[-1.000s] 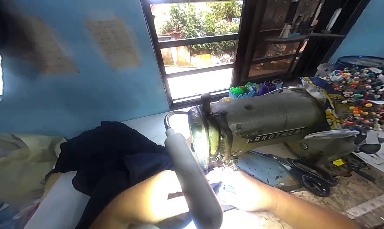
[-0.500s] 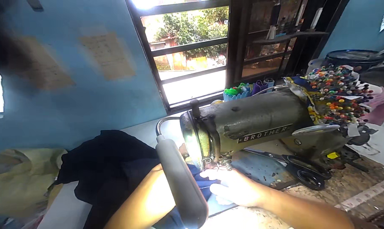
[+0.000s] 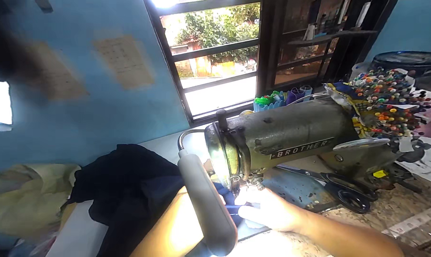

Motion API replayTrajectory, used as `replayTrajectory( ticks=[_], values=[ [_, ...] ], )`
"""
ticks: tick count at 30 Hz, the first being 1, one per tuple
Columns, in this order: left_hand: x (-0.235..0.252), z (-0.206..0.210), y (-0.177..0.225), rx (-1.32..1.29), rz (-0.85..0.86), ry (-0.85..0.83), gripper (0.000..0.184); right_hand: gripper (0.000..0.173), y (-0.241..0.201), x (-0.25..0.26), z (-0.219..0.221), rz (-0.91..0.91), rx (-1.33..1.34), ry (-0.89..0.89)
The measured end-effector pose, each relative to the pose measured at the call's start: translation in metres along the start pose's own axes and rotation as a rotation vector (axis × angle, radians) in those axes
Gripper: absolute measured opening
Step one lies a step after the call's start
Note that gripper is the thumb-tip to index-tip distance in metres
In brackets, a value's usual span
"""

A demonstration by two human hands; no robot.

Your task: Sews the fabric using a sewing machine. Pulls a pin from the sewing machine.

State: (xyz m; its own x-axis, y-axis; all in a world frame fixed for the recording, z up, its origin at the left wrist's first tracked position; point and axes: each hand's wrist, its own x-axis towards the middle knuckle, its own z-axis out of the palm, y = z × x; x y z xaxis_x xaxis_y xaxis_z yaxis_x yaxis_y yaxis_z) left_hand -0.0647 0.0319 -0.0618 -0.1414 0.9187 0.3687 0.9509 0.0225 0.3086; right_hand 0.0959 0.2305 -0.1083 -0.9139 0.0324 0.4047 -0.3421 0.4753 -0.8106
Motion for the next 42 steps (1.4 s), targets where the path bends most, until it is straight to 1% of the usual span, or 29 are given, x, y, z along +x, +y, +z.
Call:
replayTrajectory(
  ticks=[2,5,7,9,13,15,18,20,21,22,23,24,26,28,29,31,33,34,37,39,42],
  values=[
    [0.001,-0.002,-0.001,-0.039,-0.009,-0.016,0.03,0.024,0.0,0.0,0.0,0.016,0.006,0.012],
    [0.001,-0.008,-0.005,-0.048,-0.014,-0.035,0.039,0.023,0.003,-0.001,-0.002,-0.025,0.035,0.006],
    [0.002,-0.012,-0.01,0.0,0.001,-0.044,0.039,0.022,0.005,-0.001,-0.002,-0.05,0.028,0.004],
    [0.004,-0.015,-0.014,0.029,-0.003,-0.099,0.042,0.024,0.007,-0.003,-0.002,-0.054,-0.021,-0.004],
    [0.008,-0.02,-0.015,0.144,-0.054,-0.22,0.056,0.033,0.011,-0.003,-0.002,-0.04,-0.158,-0.09],
    [0.009,-0.018,-0.015,0.18,-0.074,-0.304,0.055,0.031,0.012,-0.005,-0.001,-0.076,-0.181,-0.088],
    [0.013,-0.015,-0.01,0.18,-0.106,-0.408,0.051,0.025,0.016,-0.006,-0.002,-0.183,-0.09,-0.085],
    [0.016,-0.014,-0.006,0.186,-0.111,-0.442,0.056,0.023,0.013,-0.005,-0.003,-0.25,-0.02,-0.107],
    [0.015,-0.013,-0.006,0.176,-0.101,-0.432,0.059,0.023,0.013,-0.006,-0.003,-0.262,-0.003,-0.119],
    [0.013,-0.011,-0.007,0.163,-0.069,-0.385,0.062,0.024,0.011,-0.007,-0.003,-0.252,0.003,-0.138],
    [0.011,-0.008,-0.011,0.146,-0.028,-0.315,0.064,0.027,0.011,-0.007,-0.003,-0.24,0.006,-0.148],
    [0.009,-0.005,-0.013,0.129,0.006,-0.245,0.062,0.028,0.011,-0.008,-0.003,-0.228,0.008,-0.144],
    [0.008,-0.003,-0.014,0.099,0.036,-0.182,0.048,0.029,0.011,-0.007,-0.002,-0.228,-0.007,-0.09],
    [0.01,-0.002,-0.015,0.115,0.049,-0.189,0.039,0.023,0.01,-0.006,-0.001,-0.236,-0.014,-0.023],
    [0.011,-0.001,-0.017,0.119,0.064,-0.165,0.035,0.02,0.01,-0.006,-0.001,-0.227,-0.013,-0.001],
    [0.01,0.005,-0.024,0.096,0.095,-0.053,0.027,0.015,0.008,-0.007,-0.001,-0.21,-0.031,0.026],
    [0.01,0.008,-0.031,0.013,0.115,0.001,0.026,0.012,0.007,-0.008,-0.002,-0.204,-0.053,0.036],
    [0.011,0.01,-0.036,-0.081,0.131,-0.004,0.025,0.011,0.007,-0.008,-0.002,-0.202,-0.065,0.035],
    [0.014,0.014,-0.046,-0.489,0.194,-0.085,0.024,0.014,0.008,-0.01,-0.003,-0.179,-0.101,0.027],
    [0.016,0.015,-0.046,-0.699,0.216,-0.112,0.021,0.018,0.008,-0.01,-0.003,-0.162,-0.087,0.027],
    [0.016,0.015,-0.043,-0.86,0.204,-0.107,0.015,0.021,0.009,-0.009,-0.005,-0.15,-0.065,-0.001]
  ],
)
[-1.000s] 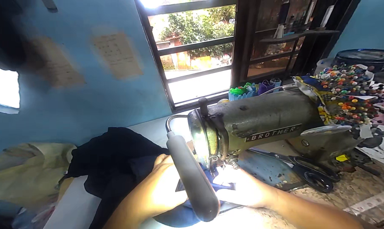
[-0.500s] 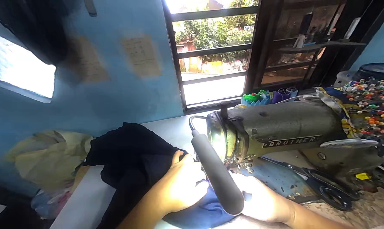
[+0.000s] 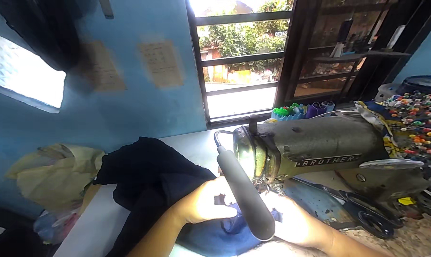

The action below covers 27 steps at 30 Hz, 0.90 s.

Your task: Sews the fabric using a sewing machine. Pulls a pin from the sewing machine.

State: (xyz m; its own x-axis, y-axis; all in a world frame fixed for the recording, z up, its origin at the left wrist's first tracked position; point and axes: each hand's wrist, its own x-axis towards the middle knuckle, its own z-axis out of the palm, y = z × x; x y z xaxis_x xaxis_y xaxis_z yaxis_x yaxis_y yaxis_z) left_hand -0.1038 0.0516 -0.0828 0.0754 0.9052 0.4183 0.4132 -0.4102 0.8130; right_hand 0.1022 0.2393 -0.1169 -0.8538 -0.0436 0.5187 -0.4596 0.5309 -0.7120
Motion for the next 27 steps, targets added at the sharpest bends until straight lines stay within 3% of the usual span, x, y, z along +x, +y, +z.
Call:
replayTrajectory(
  ticks=[4,7,9,14,18,22,27],
  values=[
    [0.001,0.005,0.005,0.065,-0.018,0.035,0.02,0.026,-0.006,0.002,-0.001,0.045,-0.054,-0.019],
    [0.003,0.011,0.016,0.306,-0.244,0.003,0.038,0.022,-0.008,0.003,0.002,0.062,-0.107,0.042],
    [0.004,0.015,0.017,0.367,-0.296,0.006,0.04,0.021,-0.008,0.002,0.003,0.077,-0.116,0.074],
    [0.001,0.016,0.023,0.37,-0.267,0.085,0.038,0.02,-0.022,0.009,0.002,0.156,-0.17,0.056],
    [0.0,0.012,0.026,0.328,-0.282,0.009,0.036,0.028,-0.026,0.012,0.002,0.223,-0.181,-0.002],
    [0.0,0.018,0.022,0.307,-0.137,0.039,0.032,0.038,-0.021,0.01,0.018,0.171,-0.136,0.105],
    [0.001,0.022,0.025,0.23,-0.113,0.003,0.031,0.017,-0.038,0.015,0.021,0.203,-0.006,0.119]
  ],
)
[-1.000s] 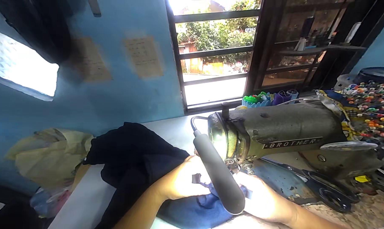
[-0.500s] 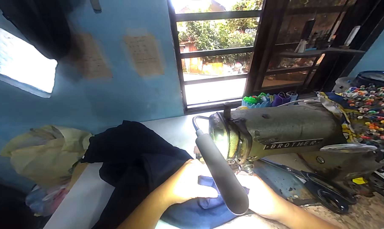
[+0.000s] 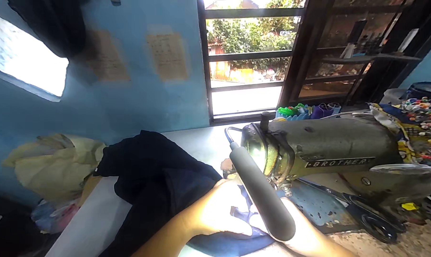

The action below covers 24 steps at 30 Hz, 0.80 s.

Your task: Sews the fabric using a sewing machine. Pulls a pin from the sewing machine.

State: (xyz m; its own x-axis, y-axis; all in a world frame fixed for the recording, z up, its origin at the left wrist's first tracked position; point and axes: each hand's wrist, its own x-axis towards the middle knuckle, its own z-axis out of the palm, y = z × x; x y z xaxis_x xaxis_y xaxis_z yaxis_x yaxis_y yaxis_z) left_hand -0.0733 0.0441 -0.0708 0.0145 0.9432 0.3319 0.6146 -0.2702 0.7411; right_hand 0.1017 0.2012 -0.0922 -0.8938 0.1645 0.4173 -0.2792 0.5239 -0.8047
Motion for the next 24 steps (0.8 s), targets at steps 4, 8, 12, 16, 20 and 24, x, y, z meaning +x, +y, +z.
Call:
replayTrajectory(
  ticks=[4,8,12,16,20,24],
  values=[
    [0.002,-0.014,0.006,-0.122,-0.074,-0.15,0.03,0.019,0.001,-0.001,-0.002,0.041,0.012,0.008],
    [0.001,-0.006,0.005,-0.052,-0.015,-0.059,0.029,0.016,0.002,-0.002,-0.003,0.071,0.087,0.031],
    [0.001,0.003,0.001,-0.008,0.016,0.096,0.023,0.006,-0.006,0.001,-0.007,0.227,0.285,0.01],
    [0.003,0.013,-0.01,0.026,0.125,0.132,0.022,0.008,-0.005,0.001,-0.009,0.362,0.479,-0.039],
    [0.003,0.016,-0.014,0.084,0.216,0.164,0.022,0.009,-0.003,0.001,-0.007,0.407,0.498,-0.019],
    [0.003,0.017,-0.018,0.369,0.286,0.165,0.021,0.008,-0.002,0.001,-0.008,0.378,0.438,-0.075]
  ],
)
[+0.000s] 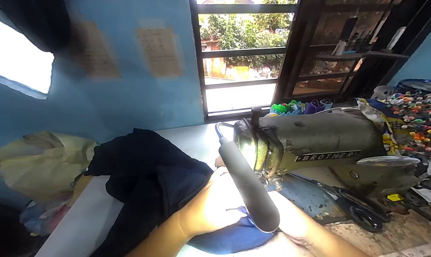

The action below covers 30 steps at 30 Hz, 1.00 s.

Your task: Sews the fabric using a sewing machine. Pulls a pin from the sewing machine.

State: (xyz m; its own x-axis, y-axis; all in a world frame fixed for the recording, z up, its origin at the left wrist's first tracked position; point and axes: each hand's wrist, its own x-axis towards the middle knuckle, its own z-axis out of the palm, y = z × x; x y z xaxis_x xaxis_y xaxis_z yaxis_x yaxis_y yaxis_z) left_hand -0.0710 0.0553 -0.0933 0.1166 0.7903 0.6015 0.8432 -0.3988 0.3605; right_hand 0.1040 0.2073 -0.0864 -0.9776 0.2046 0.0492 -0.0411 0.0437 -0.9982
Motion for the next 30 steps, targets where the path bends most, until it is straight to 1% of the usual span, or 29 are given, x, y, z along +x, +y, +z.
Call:
replayTrajectory(
  ticks=[3,5,8,10,12,13,15,18,20,24,27,30],
  values=[
    [-0.001,0.001,0.0,0.07,0.013,0.046,0.021,0.009,0.0,0.0,-0.001,-0.036,-0.029,-0.029],
    [-0.002,0.0,-0.002,0.079,0.021,0.047,0.023,0.007,-0.003,0.0,-0.001,-0.053,-0.097,-0.042],
    [-0.001,-0.005,-0.004,0.048,0.017,0.04,0.023,0.01,0.0,0.0,-0.002,-0.119,-0.191,-0.061],
    [0.0,-0.014,-0.002,-0.116,-0.054,0.017,0.021,0.019,0.005,0.001,-0.004,-0.224,-0.219,-0.059],
    [0.001,-0.022,-0.003,-0.377,-0.105,-0.004,0.017,0.034,0.008,0.001,-0.004,-0.284,-0.222,-0.042],
    [0.001,-0.026,-0.004,-0.498,-0.123,-0.033,0.016,0.036,0.009,0.001,-0.004,-0.315,-0.218,-0.027],
    [0.0,-0.031,-0.005,-0.644,-0.185,-0.086,0.015,0.036,0.011,0.001,-0.004,-0.388,-0.231,0.019],
    [0.001,-0.037,-0.003,-0.66,-0.298,-0.115,0.007,0.033,0.018,0.002,-0.005,-0.507,-0.382,0.094],
    [0.001,-0.04,-0.003,-0.675,-0.315,-0.116,0.003,0.027,0.022,0.004,-0.004,-0.588,-0.48,0.107],
    [0.001,-0.04,-0.004,-0.75,-0.299,-0.121,0.004,0.022,0.025,0.004,0.0,-0.606,-0.56,0.137],
    [-0.001,-0.032,-0.014,-0.818,-0.281,-0.149,0.005,0.026,0.027,0.003,0.002,-0.58,-0.605,0.163],
    [-0.003,-0.029,-0.019,-0.885,-0.259,-0.119,0.005,0.023,0.022,0.002,0.002,-0.495,-0.454,0.118]
  ],
)
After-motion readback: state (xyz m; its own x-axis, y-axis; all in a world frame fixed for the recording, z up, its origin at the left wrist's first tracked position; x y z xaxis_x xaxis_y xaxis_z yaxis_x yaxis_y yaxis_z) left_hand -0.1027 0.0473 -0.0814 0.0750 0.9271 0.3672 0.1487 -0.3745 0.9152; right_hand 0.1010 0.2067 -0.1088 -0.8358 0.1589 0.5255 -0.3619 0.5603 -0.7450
